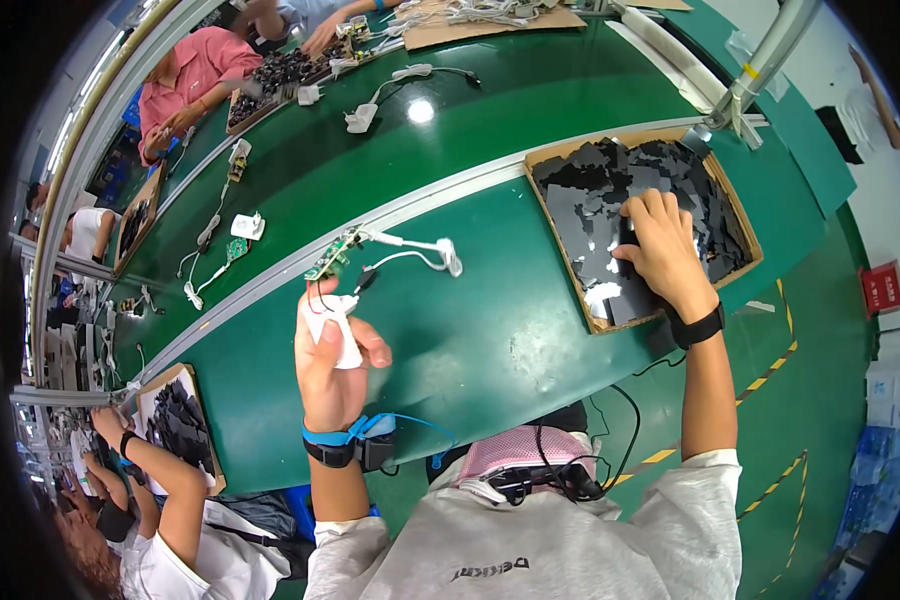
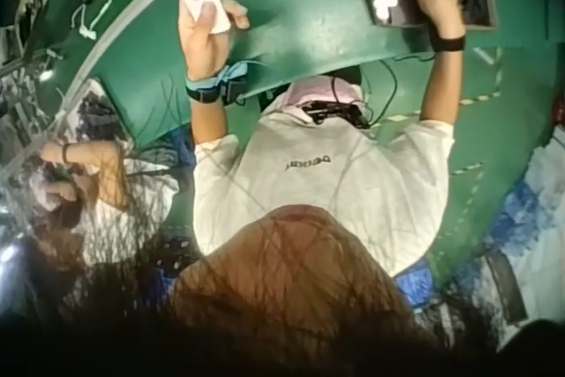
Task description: The person places a black foam piece into a white charger housing, inserts a circuit board with an attached cable, and presses the components together. This assembly process is then repeated for a second charger.
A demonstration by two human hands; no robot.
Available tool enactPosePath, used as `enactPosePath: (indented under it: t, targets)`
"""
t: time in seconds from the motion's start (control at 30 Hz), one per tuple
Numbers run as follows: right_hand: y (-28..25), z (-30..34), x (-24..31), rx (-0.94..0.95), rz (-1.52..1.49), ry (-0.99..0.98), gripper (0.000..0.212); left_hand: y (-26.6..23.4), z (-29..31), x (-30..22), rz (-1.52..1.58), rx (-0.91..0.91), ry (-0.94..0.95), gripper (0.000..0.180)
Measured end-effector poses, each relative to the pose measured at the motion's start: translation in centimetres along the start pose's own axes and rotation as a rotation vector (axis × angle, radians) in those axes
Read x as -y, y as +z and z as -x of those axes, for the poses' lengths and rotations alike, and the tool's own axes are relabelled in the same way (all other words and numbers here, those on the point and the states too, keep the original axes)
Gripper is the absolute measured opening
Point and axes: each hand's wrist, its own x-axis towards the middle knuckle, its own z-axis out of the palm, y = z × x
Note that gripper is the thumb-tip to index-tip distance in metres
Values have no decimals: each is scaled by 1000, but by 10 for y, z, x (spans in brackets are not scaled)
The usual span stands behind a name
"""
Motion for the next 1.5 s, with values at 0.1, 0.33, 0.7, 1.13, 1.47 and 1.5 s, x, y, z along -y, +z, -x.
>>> enactPosePath:
  t: [0.1,0.33,0.7,1.13,1.47,1.5]
  targets:
    - [-4,-4,-6,28,-67,13,34,1,0,7,-177,4,-55,45]
    - [-46,1,40,-54,-758,66,30,12,-11,24,-142,70,-166,54]
    - [4,-7,152,-135,-884,-322,26,19,-16,48,-129,148,-156,57]
    - [19,-16,144,-154,-775,-396,22,16,-22,58,-105,173,-201,63]
    - [26,-15,134,-78,-976,-283,18,15,-29,64,-32,225,-275,61]
    - [26,-14,133,-55,-955,-291,17,16,-28,65,-42,208,-285,60]
